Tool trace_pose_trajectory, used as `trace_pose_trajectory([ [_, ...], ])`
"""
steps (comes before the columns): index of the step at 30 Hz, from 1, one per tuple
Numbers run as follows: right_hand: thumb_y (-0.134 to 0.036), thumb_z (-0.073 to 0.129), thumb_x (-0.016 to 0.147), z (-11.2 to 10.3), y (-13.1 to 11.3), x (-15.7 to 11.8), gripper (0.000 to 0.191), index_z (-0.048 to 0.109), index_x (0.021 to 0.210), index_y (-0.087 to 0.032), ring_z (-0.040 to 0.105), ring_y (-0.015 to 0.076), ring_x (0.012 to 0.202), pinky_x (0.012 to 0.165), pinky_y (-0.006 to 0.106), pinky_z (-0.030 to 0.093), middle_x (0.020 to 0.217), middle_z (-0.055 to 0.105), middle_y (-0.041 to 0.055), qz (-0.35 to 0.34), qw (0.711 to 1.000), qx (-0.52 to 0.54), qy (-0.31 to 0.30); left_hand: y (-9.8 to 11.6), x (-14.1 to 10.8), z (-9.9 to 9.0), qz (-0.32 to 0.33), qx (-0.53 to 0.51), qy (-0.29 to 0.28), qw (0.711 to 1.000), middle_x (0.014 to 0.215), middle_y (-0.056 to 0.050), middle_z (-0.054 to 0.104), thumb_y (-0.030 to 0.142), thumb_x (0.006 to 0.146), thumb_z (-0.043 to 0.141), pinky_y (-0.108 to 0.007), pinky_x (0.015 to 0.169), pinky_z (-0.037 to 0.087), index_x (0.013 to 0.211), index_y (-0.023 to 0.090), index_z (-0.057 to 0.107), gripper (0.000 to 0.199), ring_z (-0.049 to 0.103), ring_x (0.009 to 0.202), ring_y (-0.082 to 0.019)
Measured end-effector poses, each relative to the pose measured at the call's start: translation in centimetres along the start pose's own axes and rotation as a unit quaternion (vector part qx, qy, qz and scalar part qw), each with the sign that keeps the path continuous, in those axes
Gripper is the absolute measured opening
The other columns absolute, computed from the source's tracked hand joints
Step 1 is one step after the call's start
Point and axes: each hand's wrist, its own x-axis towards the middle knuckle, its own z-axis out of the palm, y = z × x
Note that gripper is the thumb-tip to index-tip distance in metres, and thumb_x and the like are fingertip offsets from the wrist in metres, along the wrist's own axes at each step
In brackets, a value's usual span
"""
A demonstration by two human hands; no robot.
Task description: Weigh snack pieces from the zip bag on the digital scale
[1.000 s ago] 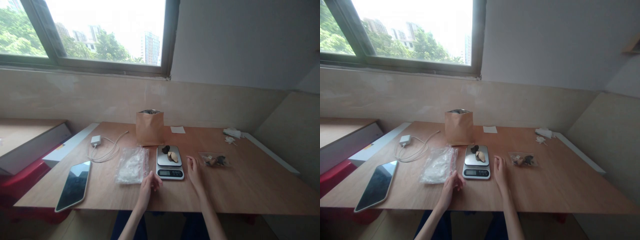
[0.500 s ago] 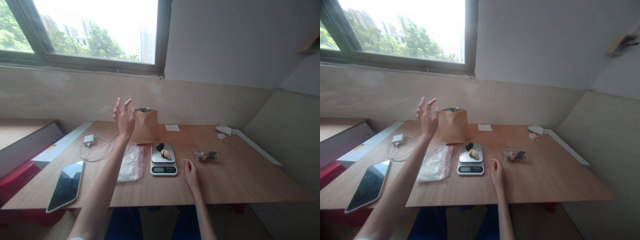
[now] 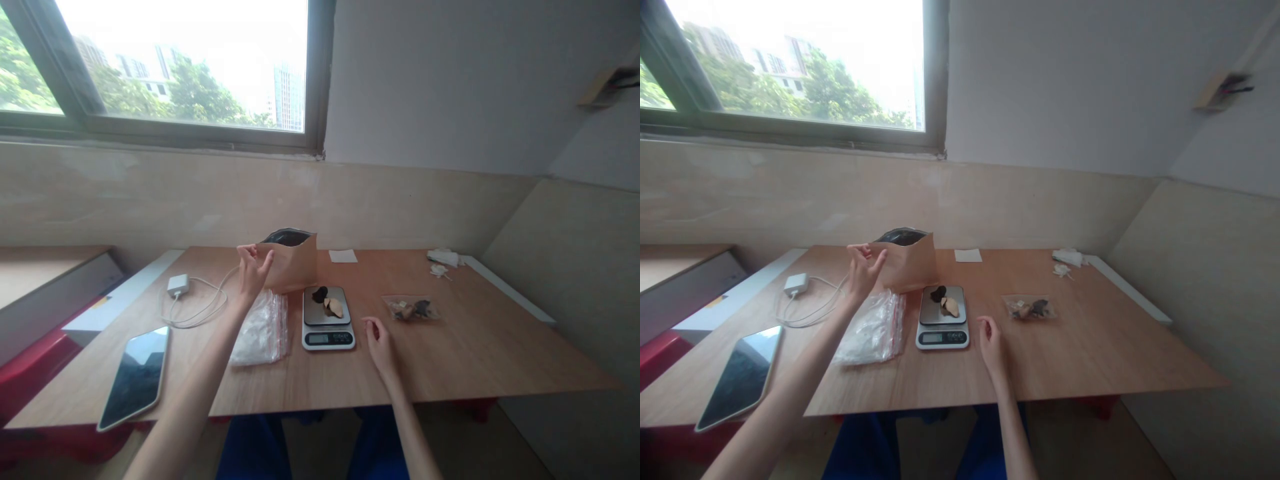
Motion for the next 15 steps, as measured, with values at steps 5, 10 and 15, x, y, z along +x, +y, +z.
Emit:
trace_pose_trajectory([
  [5,-0.03,0.038,0.088,0.9,-2.2,-1.3,0.022,0.058,0.087,-0.02,0.059,0.0197,0.085,0.075,0.033,0.05,0.089,0.06,0.0081,-0.064,0.997,-0.015,-0.042,-0.1,-2.4,-1.0,-0.04,-0.209,-0.005,0.977,0.083,0.001,0.054,0.035,0.069,0.065,-0.03,0.077,0.049,0.1,0.022,0.041,0.042,0.059,0.077,-0.012],
  [10,-0.021,0.038,0.088,2.1,-7.0,-2.5,0.026,0.054,0.109,-0.024,0.051,0.0212,0.109,0.09,0.04,0.045,0.111,0.054,0.0096,-0.156,0.986,-0.028,-0.049,-0.3,-4.5,-3.4,-0.049,-0.177,-0.063,0.981,0.084,-0.002,0.064,0.038,0.069,0.065,-0.032,0.079,0.05,0.084,0.019,0.06,0.024,0.062,0.08,-0.016],
  [15,-0.014,0.037,0.088,2.9,-12.3,-2.0,0.038,0.048,0.122,-0.028,0.044,0.0206,0.119,0.101,0.043,0.038,0.122,0.05,0.0066,-0.246,0.963,-0.045,-0.099,-0.8,-6.9,-4.6,-0.037,-0.116,-0.102,0.987,0.095,-0.005,0.067,0.041,0.072,0.062,-0.034,0.079,0.05,0.091,0.02,0.063,0.028,0.063,0.084,-0.019],
])
